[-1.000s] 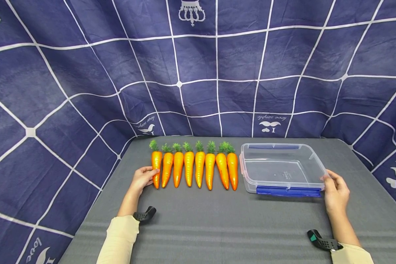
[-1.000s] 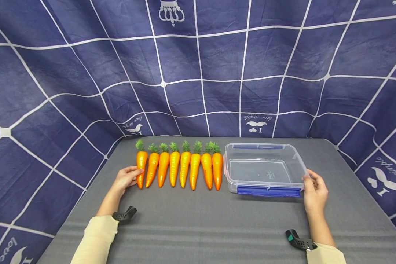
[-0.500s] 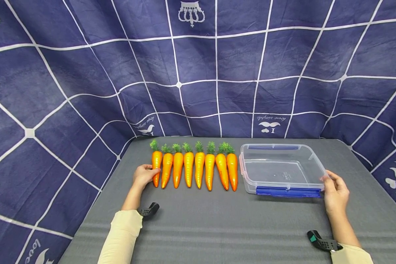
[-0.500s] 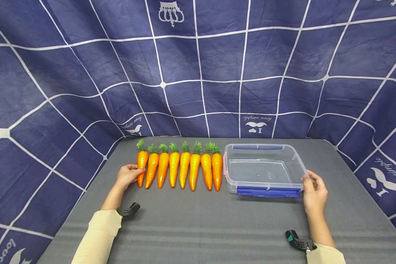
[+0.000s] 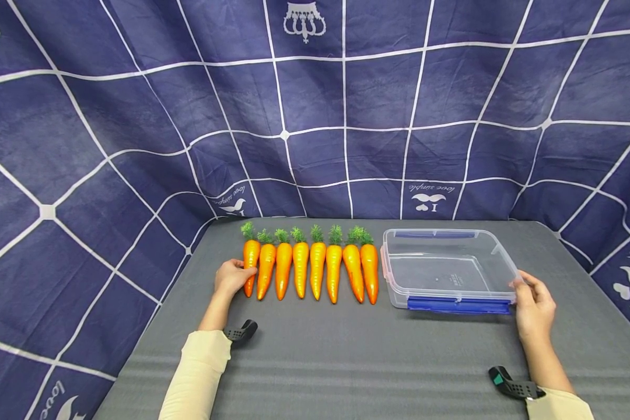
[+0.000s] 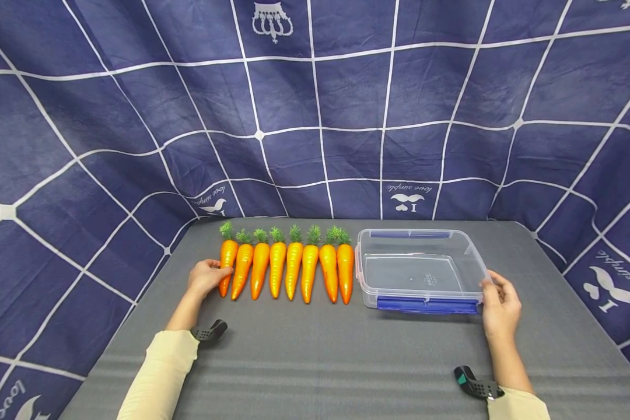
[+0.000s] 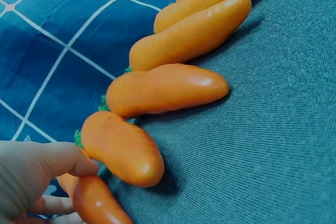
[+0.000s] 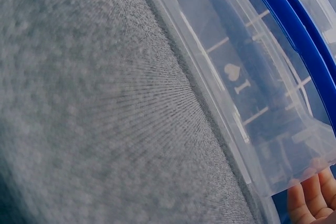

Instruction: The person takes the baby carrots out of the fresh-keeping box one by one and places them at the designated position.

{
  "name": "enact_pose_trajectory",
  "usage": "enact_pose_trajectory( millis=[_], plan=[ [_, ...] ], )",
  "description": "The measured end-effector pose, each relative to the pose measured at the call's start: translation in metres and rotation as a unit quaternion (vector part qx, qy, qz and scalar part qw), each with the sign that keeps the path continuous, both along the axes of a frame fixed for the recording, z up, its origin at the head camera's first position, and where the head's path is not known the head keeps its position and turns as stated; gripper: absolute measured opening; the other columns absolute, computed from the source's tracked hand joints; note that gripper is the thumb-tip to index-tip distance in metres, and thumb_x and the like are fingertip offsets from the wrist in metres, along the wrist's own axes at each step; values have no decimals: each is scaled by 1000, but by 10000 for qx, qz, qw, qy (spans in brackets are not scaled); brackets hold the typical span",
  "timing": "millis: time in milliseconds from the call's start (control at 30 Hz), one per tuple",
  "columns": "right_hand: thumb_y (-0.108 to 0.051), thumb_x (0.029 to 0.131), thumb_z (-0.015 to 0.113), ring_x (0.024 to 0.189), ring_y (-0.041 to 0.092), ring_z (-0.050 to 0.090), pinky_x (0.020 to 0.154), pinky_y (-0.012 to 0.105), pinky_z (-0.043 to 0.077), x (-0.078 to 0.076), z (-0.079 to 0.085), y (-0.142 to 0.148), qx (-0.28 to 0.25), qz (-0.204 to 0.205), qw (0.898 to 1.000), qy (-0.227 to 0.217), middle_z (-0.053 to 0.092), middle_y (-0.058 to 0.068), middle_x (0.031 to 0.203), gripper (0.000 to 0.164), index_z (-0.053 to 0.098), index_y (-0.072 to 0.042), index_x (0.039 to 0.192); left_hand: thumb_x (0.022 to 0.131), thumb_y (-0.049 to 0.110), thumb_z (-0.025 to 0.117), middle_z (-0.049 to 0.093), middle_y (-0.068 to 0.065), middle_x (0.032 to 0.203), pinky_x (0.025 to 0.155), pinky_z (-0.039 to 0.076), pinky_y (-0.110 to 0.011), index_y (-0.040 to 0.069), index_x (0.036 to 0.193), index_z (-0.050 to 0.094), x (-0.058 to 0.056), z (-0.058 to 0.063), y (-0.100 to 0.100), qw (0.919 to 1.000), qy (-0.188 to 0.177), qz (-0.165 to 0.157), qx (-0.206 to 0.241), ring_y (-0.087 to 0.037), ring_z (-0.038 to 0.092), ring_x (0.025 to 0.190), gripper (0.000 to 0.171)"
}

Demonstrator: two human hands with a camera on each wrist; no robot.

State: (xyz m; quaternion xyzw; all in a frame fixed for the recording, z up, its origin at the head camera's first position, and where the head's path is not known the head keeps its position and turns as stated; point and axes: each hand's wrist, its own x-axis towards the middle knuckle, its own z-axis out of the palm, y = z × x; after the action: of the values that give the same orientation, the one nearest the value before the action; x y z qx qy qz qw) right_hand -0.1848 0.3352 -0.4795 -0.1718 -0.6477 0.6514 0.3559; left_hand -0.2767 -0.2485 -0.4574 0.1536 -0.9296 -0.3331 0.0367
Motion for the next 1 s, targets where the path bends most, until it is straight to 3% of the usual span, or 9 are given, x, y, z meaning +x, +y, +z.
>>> enact_pose_trajectory(
  millis=[433,700,833,1000],
  plan=[
    [-3,93,53,54,-2,48,55,9,36,-1,1,3,120,6,9998,-180,63,-20,68,31,68,-29,95,80,35,73,66,-23,107,79,46,-41,-5,107,67,1,0,-5,9999,-64,-127,92,-38,59,96,49],
    [-6,96,55,57,-3,52,55,7,41,1,6,12,-243,235,9989,-335,65,-17,69,27,70,-29,92,81,33,71,66,-23,113,83,47,-40,-7,116,63,5,6,-14,9984,-203,-435,306,-38,59,103,55],
    [-14,99,52,69,-7,55,62,6,42,2,16,20,253,329,9958,-811,63,-25,76,27,70,-33,96,84,33,70,67,-21,112,78,46,-35,-6,122,60,11,17,-21,9976,-304,-423,466,-33,62,98,56],
    [-21,97,57,76,-11,49,69,6,33,-1,37,29,1414,43,9844,-1051,55,-35,80,24,70,-35,111,87,32,70,66,-23,114,72,47,-29,-6,126,57,17,34,-25,9968,-19,-435,665,-29,65,91,56]
  ],
)
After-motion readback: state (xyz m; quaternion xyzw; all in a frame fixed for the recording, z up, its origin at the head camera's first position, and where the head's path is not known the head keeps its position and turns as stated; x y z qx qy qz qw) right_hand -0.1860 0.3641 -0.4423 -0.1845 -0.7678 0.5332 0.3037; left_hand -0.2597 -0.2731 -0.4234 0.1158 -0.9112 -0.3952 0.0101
